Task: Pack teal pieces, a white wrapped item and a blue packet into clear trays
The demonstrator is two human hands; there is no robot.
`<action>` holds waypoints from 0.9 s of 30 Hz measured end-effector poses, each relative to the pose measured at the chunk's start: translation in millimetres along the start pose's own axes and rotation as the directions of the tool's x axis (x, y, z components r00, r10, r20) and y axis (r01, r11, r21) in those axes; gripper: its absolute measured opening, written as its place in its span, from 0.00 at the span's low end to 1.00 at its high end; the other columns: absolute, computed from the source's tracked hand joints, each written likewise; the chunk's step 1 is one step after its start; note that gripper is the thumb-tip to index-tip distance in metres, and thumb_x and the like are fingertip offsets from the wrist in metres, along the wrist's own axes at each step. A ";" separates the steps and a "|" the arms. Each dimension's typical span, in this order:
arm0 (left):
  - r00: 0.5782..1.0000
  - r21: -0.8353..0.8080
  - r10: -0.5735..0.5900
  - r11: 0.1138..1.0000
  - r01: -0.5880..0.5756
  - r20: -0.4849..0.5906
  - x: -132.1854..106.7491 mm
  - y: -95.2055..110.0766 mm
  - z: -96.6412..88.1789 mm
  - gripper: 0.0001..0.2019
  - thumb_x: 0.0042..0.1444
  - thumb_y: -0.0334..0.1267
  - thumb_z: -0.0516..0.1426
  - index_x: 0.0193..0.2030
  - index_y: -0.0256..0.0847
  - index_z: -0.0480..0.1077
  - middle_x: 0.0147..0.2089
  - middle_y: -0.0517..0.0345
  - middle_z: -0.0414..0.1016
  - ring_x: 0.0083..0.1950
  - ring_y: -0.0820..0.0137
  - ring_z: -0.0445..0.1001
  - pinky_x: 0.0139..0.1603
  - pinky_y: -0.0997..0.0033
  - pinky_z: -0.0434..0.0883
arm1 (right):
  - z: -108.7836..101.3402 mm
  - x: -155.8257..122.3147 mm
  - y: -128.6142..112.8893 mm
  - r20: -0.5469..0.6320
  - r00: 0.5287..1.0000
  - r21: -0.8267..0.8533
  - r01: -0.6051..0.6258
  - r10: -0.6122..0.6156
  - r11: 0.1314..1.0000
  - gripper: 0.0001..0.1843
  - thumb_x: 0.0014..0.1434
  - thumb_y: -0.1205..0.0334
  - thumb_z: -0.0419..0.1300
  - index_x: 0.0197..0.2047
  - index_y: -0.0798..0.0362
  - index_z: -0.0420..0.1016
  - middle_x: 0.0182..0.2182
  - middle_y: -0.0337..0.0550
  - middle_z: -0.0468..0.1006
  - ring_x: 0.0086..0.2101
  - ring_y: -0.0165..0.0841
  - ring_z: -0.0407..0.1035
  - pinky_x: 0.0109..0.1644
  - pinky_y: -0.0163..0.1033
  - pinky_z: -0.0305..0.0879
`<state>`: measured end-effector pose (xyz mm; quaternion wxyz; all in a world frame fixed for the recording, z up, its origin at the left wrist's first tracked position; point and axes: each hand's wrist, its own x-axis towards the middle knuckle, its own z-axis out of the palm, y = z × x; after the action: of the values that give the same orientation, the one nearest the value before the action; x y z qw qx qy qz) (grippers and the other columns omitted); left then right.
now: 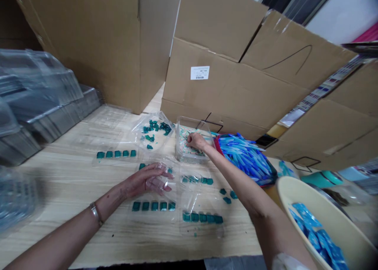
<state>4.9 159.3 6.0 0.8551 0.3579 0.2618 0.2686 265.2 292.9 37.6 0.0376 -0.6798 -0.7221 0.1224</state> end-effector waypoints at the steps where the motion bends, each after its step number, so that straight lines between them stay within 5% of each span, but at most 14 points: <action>1: 1.000 0.000 -0.001 1.000 0.001 0.001 0.0 0.0 -0.2 0.12 0.54 0.39 0.57 0.44 0.37 0.63 0.51 0.42 0.71 0.38 0.57 0.78 0.34 0.60 0.74 | 0.5 -1.4 -0.9 -0.010 1.000 0.007 0.012 -0.012 1.000 0.08 0.42 0.71 0.64 0.29 0.56 0.75 0.30 0.41 0.77 0.33 0.31 0.69 0.36 0.30 0.59; 9: 1.000 -0.002 -0.001 1.000 0.001 -0.012 0.5 -1.0 -3.5 0.11 0.54 0.38 0.57 0.43 0.37 0.64 0.51 0.42 0.72 0.38 0.57 0.78 0.34 0.61 0.74 | -3.6 -4.5 6.1 -0.014 1.000 0.253 0.017 -0.014 0.967 0.06 0.43 0.74 0.63 0.27 0.57 0.74 0.23 0.37 0.75 0.25 0.26 0.67 0.30 0.28 0.60; 19: 0.996 0.036 -0.042 0.998 0.045 -0.083 0.8 -0.5 -4.8 0.11 0.54 0.37 0.57 0.44 0.39 0.66 0.52 0.44 0.71 0.38 0.59 0.77 0.35 0.59 0.75 | -31.6 0.8 31.5 0.045 0.999 0.668 -0.031 0.002 0.744 0.06 0.44 0.72 0.65 0.29 0.60 0.73 0.19 0.38 0.73 0.20 0.24 0.66 0.26 0.28 0.65; 24: 0.996 0.020 -0.033 0.999 0.035 -0.084 1.5 -1.3 -5.5 0.09 0.54 0.36 0.57 0.42 0.39 0.68 0.50 0.45 0.72 0.38 0.60 0.77 0.36 0.59 0.75 | -18.1 5.9 22.9 0.150 0.989 0.363 -0.044 -0.011 0.931 0.07 0.47 0.70 0.64 0.33 0.59 0.75 0.22 0.38 0.76 0.21 0.24 0.67 0.25 0.27 0.63; 27: 0.996 0.010 -0.025 1.000 0.026 -0.083 2.7 -2.8 -7.9 0.10 0.54 0.35 0.57 0.43 0.38 0.69 0.49 0.44 0.73 0.39 0.60 0.77 0.38 0.59 0.75 | -10.2 9.3 14.4 0.148 0.989 0.242 -0.040 0.004 0.969 0.09 0.43 0.71 0.66 0.32 0.59 0.76 0.21 0.39 0.76 0.23 0.26 0.68 0.27 0.27 0.62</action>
<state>2.6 163.1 -1.7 0.8448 0.3477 0.3032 0.2710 280.8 304.1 43.1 0.0667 -0.6670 -0.6949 0.2603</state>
